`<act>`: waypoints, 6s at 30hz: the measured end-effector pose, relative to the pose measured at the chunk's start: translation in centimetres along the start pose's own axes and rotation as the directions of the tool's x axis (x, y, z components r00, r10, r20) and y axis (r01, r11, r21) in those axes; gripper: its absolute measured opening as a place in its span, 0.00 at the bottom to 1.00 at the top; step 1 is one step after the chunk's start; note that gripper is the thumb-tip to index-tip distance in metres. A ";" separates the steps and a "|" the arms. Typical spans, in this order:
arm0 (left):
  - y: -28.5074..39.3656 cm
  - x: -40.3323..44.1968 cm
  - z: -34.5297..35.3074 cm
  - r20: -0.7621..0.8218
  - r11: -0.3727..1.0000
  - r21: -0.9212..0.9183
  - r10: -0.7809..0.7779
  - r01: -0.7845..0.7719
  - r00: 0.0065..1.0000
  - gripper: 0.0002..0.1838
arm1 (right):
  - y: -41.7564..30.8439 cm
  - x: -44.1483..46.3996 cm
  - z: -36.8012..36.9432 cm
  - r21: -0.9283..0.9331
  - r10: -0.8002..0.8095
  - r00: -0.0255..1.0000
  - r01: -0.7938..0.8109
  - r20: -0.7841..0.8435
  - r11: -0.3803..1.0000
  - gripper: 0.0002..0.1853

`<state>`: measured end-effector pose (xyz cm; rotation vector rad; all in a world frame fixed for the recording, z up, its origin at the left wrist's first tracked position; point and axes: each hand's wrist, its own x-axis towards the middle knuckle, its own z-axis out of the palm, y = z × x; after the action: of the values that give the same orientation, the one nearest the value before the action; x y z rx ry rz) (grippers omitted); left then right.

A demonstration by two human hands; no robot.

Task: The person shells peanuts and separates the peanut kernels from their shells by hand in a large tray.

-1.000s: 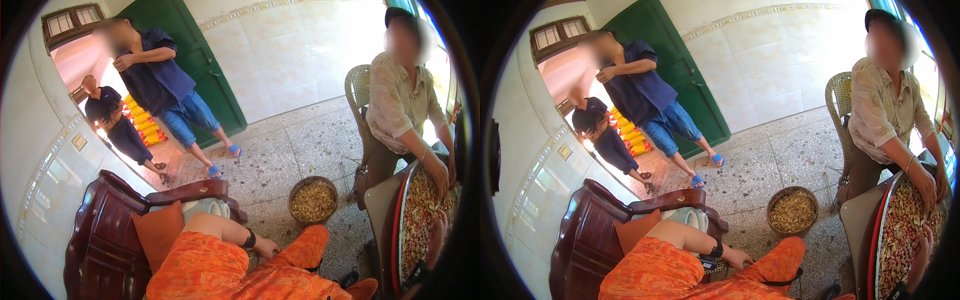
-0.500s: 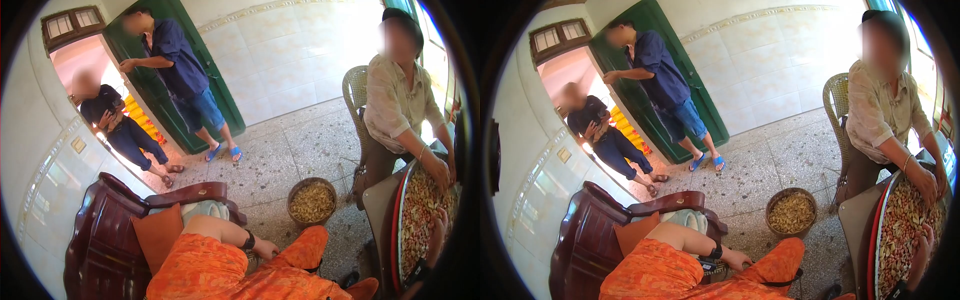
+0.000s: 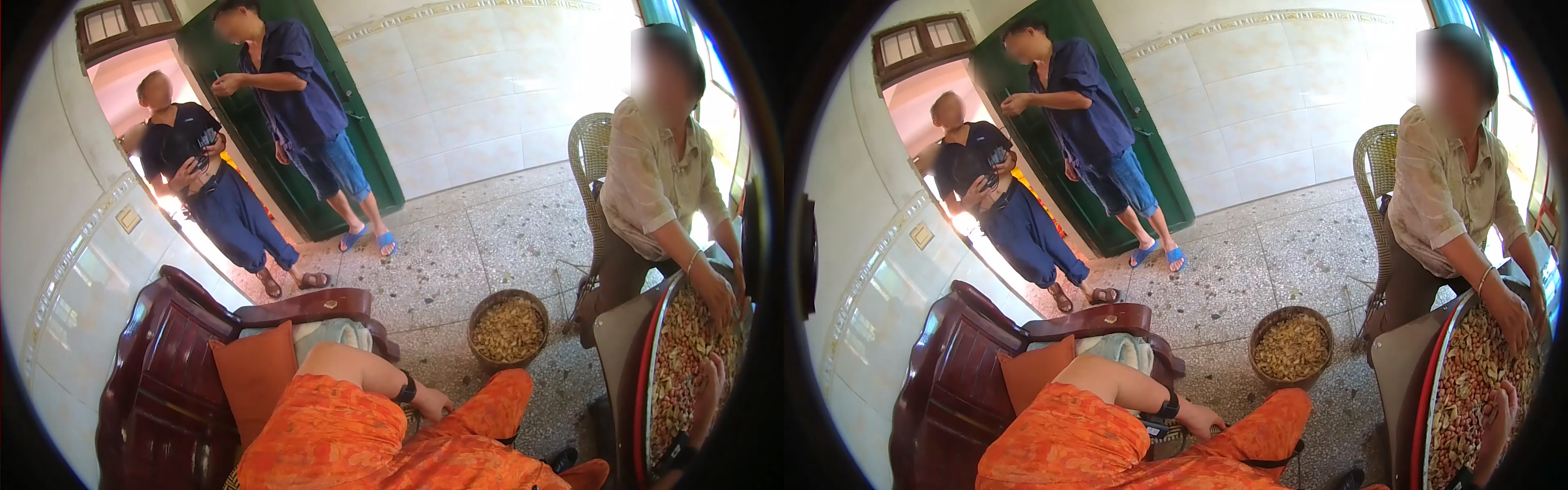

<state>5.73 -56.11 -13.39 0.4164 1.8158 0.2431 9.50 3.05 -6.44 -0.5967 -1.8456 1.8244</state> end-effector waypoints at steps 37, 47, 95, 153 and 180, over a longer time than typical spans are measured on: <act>-1.2 1.6 0.4 -0.009 0.999 0.023 0.027 -0.027 1.000 0.35 | -0.3 -0.6 0.5 -0.035 -0.144 0.989 0.145 0.040 0.989 0.09; 0.8 -0.8 -0.6 0.069 0.997 -0.074 -0.022 0.027 0.997 0.34 | -1.0 -1.0 0.8 0.120 -0.055 0.998 0.059 -0.034 0.991 0.08; 0.5 -0.5 -0.6 0.080 0.999 -0.053 -0.007 0.011 0.997 0.36 | -3.5 -2.1 2.3 0.022 -0.001 0.998 -0.001 0.066 1.000 0.08; 8.6 2.6 -8.4 0.103 0.915 0.371 0.129 -0.159 0.986 0.29 | -6.7 -2.8 4.6 0.111 0.132 0.991 -0.132 0.009 0.985 0.09; 55.1 8.9 -16.8 -0.392 0.680 0.530 0.727 -0.507 0.564 0.25 | -6.0 -0.4 0.8 0.603 0.278 0.819 0.102 -0.502 0.791 0.13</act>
<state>-3.94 -1.31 4.11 1.4177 2.2522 0.5932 9.48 2.01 -0.50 -0.8663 -0.7692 1.8795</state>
